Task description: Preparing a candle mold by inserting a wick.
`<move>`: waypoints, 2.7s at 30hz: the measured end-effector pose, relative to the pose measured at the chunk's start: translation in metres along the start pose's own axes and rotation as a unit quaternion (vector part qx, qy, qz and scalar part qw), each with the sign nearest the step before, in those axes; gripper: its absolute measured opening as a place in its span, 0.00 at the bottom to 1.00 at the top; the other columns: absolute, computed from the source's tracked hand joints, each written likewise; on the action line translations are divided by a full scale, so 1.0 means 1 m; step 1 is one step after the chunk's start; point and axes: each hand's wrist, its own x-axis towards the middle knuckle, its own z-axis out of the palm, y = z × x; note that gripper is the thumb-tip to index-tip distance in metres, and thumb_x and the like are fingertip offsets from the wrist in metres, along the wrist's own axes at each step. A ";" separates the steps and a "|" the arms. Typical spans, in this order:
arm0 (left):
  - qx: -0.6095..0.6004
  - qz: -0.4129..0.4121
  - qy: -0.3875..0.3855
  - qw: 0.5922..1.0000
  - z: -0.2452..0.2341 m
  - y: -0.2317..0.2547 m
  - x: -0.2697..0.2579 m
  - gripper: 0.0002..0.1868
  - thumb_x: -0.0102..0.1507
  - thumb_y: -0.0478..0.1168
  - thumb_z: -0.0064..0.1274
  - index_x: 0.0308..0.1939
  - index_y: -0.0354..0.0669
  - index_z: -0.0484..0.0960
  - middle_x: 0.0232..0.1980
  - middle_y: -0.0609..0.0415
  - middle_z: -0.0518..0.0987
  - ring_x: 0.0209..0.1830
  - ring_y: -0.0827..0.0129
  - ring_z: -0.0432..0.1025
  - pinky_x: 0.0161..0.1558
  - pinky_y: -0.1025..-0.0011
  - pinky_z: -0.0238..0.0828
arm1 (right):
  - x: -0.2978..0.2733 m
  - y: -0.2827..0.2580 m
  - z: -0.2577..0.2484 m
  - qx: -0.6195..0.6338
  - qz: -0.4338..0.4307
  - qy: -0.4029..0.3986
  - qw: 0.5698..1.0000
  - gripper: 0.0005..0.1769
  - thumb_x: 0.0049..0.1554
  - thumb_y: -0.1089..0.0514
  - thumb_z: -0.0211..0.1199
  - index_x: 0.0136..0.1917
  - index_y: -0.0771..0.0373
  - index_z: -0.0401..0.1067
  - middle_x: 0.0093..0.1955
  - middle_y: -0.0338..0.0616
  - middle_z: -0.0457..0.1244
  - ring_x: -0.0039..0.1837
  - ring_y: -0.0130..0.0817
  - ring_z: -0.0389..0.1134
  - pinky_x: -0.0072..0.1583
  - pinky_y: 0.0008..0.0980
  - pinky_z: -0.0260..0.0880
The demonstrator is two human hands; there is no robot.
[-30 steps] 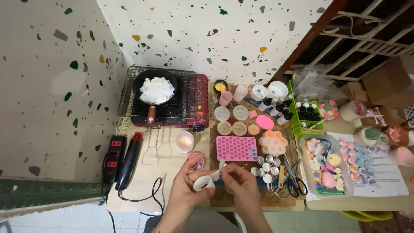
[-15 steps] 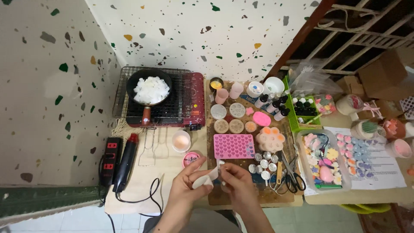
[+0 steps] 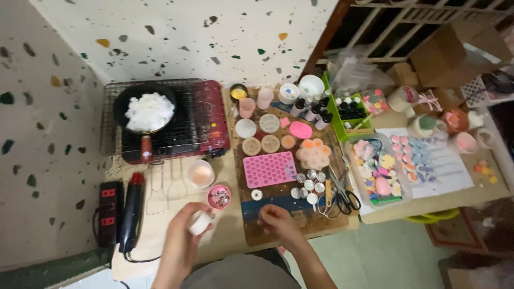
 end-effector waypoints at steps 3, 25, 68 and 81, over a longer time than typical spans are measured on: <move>0.021 0.019 -0.007 1.000 -0.035 -0.011 0.010 0.30 0.73 0.54 0.35 0.28 0.34 0.75 0.34 0.45 0.79 0.38 0.62 0.74 0.45 0.67 0.67 | 0.011 0.059 -0.064 -0.474 -0.194 0.236 0.826 0.04 0.52 0.63 0.67 0.42 0.64 0.76 0.51 0.48 0.70 0.54 0.44 0.72 0.55 0.37 0.71; 0.242 0.018 -0.151 0.958 0.028 -0.046 0.019 0.23 0.60 0.30 0.52 0.60 0.39 0.78 0.50 0.52 0.83 0.34 0.70 0.78 0.37 0.71 0.77 | -0.047 -0.115 0.018 -0.316 -0.183 0.191 0.911 0.04 0.57 0.62 0.62 0.45 0.66 0.72 0.62 0.46 0.69 0.46 0.35 0.67 0.47 0.31 0.68; 0.099 0.050 -0.353 0.929 0.046 -0.022 0.008 0.25 0.68 0.42 0.50 0.68 0.38 0.75 0.40 0.62 0.76 0.32 0.80 0.63 0.34 0.80 0.60 | -0.093 -0.205 0.158 -0.403 -0.403 0.162 0.805 0.10 0.47 0.69 0.72 0.45 0.66 0.80 0.50 0.43 0.66 0.44 0.28 0.73 0.44 0.25 0.76; 0.098 0.022 -0.157 0.983 0.060 -0.039 -0.004 0.12 0.70 0.42 0.50 0.43 0.37 0.83 0.28 0.57 0.82 0.24 0.82 0.67 0.26 0.81 0.56 | -0.080 -0.201 0.156 -0.438 -0.402 0.207 0.777 0.09 0.48 0.67 0.71 0.45 0.65 0.78 0.49 0.43 0.65 0.49 0.33 0.71 0.46 0.28 0.74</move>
